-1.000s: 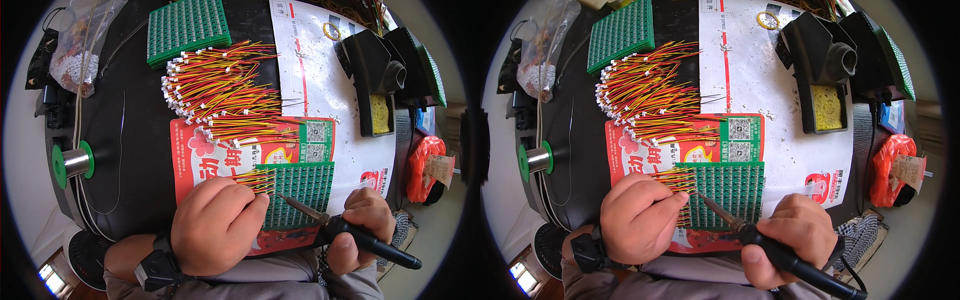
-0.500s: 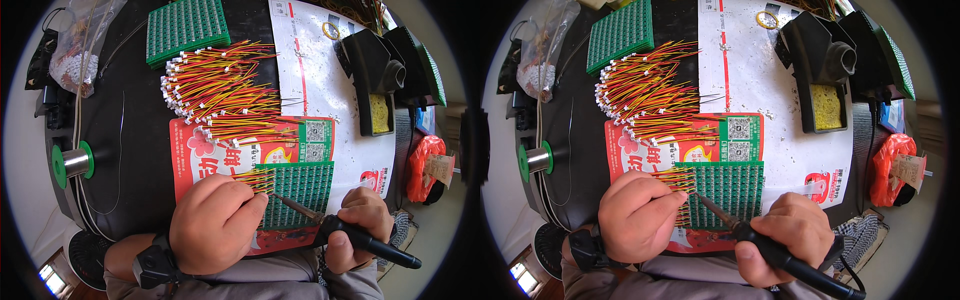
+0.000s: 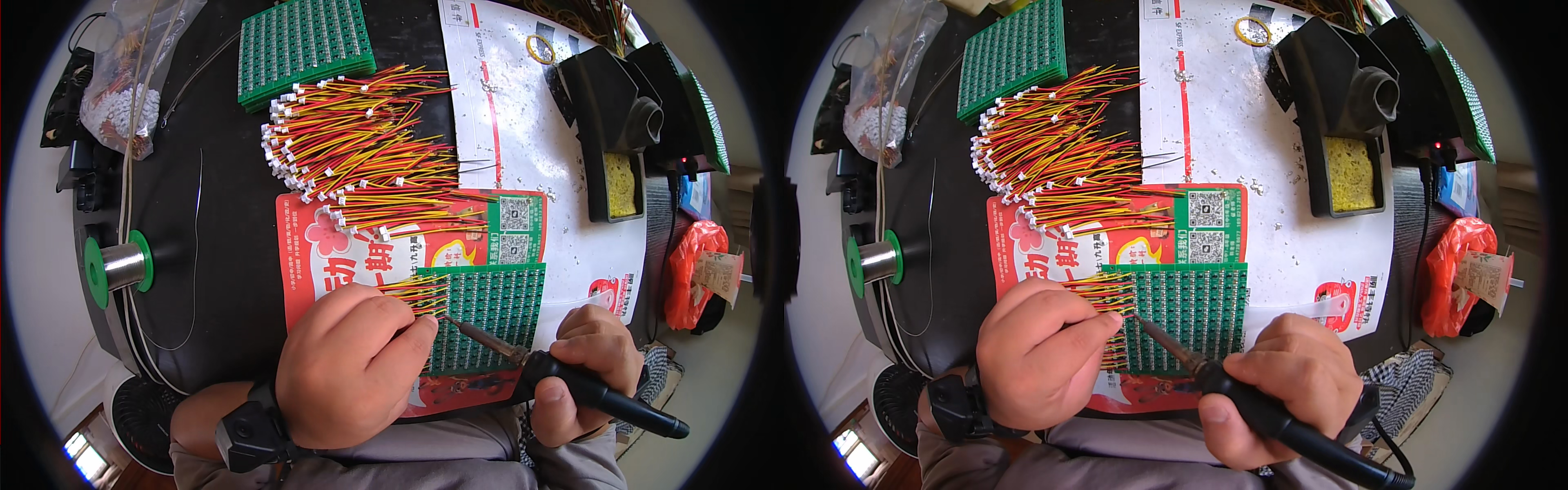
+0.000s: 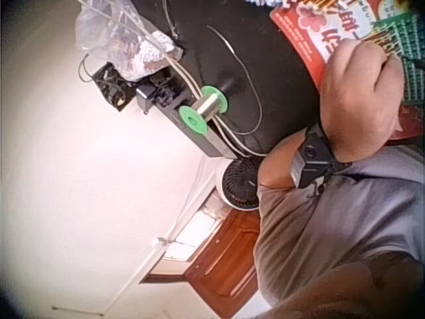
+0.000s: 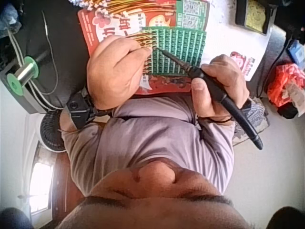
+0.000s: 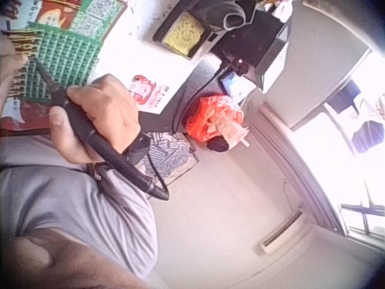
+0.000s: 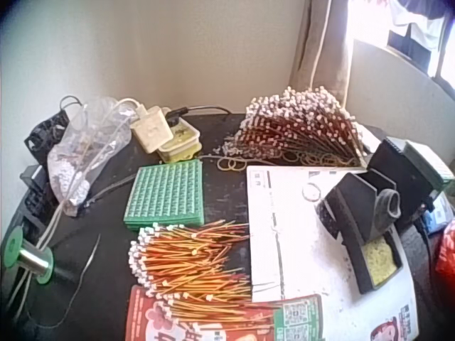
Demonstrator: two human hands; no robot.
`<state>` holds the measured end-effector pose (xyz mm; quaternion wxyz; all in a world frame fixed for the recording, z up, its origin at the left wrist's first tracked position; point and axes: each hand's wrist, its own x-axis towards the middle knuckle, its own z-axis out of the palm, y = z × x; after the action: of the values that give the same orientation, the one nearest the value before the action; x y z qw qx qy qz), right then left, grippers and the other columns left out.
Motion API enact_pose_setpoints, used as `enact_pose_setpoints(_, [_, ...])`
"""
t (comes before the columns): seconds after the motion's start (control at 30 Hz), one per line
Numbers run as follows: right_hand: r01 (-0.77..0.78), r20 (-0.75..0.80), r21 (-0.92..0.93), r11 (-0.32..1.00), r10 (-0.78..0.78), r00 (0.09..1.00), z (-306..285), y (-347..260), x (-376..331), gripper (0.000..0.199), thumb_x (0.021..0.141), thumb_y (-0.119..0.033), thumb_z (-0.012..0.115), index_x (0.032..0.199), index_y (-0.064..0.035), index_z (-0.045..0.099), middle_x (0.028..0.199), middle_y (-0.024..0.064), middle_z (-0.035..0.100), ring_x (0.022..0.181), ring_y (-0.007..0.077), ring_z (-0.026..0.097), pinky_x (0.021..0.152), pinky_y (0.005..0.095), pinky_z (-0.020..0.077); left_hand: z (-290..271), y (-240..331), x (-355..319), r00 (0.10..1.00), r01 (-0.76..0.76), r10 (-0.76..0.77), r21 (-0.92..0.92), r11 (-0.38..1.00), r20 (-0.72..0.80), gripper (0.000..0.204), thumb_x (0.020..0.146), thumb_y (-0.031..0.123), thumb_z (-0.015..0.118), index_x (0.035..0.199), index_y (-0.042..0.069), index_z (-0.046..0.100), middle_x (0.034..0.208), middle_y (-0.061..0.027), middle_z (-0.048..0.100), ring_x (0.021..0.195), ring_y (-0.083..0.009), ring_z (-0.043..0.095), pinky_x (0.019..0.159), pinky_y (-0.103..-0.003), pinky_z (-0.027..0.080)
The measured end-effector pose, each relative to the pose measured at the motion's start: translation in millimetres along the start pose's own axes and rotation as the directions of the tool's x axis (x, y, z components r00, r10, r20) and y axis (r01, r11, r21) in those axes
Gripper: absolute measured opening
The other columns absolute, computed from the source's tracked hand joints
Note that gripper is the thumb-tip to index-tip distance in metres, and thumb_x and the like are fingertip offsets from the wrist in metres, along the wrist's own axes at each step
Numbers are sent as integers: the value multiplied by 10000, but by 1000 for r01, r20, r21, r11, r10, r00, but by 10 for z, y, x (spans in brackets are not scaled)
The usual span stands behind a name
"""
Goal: Soldering wire leads and components onto a printed circuit board at an electronics workstation.
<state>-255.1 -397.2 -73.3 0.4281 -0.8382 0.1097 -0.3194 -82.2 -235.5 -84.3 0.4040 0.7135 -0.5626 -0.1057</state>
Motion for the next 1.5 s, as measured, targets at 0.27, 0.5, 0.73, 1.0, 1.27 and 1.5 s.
enact_pose_setpoints(0.27, [39, -4, 36, 999, -39, 999, -46, 37, -52, 292, 752, -153, 784, 893, 34, 609, 591, 63, 559, 443, 173, 493, 411, 309, 368, 1, -14, -8, 1000, -10, 10, 6, 1000, 12, 271, 645, -82, 761, 905, -13, 736, 807, -92, 624, 674, -278, 618, 598, -373, 502])
enact_pose_setpoints(0.5, [10, -71, 44, 999, -7, 997, -37, 16, -59, 295, 757, -150, 776, 903, 42, 607, 596, 70, 551, 450, 166, 464, 425, 311, 362, 1, -12, -8, 1000, -16, 16, 8, 1000, 14, 270, 648, -80, 756, 909, -19, 731, 812, -95, 622, 674, -278, 616, 592, -375, 500])
enact_pose_setpoints(0.73, [24, -100, 45, 999, -20, 995, -37, 23, -71, 291, 757, -152, 766, 900, 44, 605, 596, 70, 542, 453, 167, 458, 429, 313, 362, -71, -1, 41, 999, -13, 13, -7, 1000, 29, 239, 658, -83, 760, 884, -14, 722, 806, -105, 631, 688, -279, 626, 596, -369, 507])
enact_pose_setpoints(1.0, [21, -81, 38, 999, -18, 997, -55, 21, -84, 295, 760, -155, 761, 906, 44, 601, 605, 69, 539, 460, 169, 458, 435, 316, 365, -284, -271, 226, 982, 150, -123, 192, 970, -145, 194, 768, -102, 741, 939, -14, 716, 874, -123, 661, 712, -234, 651, 621, -327, 513])
enact_pose_setpoints(1.27, [16, -67, 41, 999, -13, 998, -76, 15, -79, 295, 760, -155, 762, 914, 41, 603, 607, 73, 545, 462, 173, 467, 439, 318, 371, -199, -334, 224, 977, 147, -98, 262, 954, -192, 201, 719, -100, 725, 886, 1, 678, 858, -110, 624, 737, -279, 620, 641, -371, 503])
enact_pose_setpoints(1.5, [12, -77, 38, 999, -9, 997, -79, 8, -73, 294, 757, -154, 759, 914, 42, 605, 600, 74, 544, 461, 173, 467, 439, 321, 371, -281, -211, 166, 840, 320, -459, -420, 849, -288, 136, 762, -119, 617, 804, -1, 563, 878, -117, 651, 708, -164, 623, 622, -261, 484])
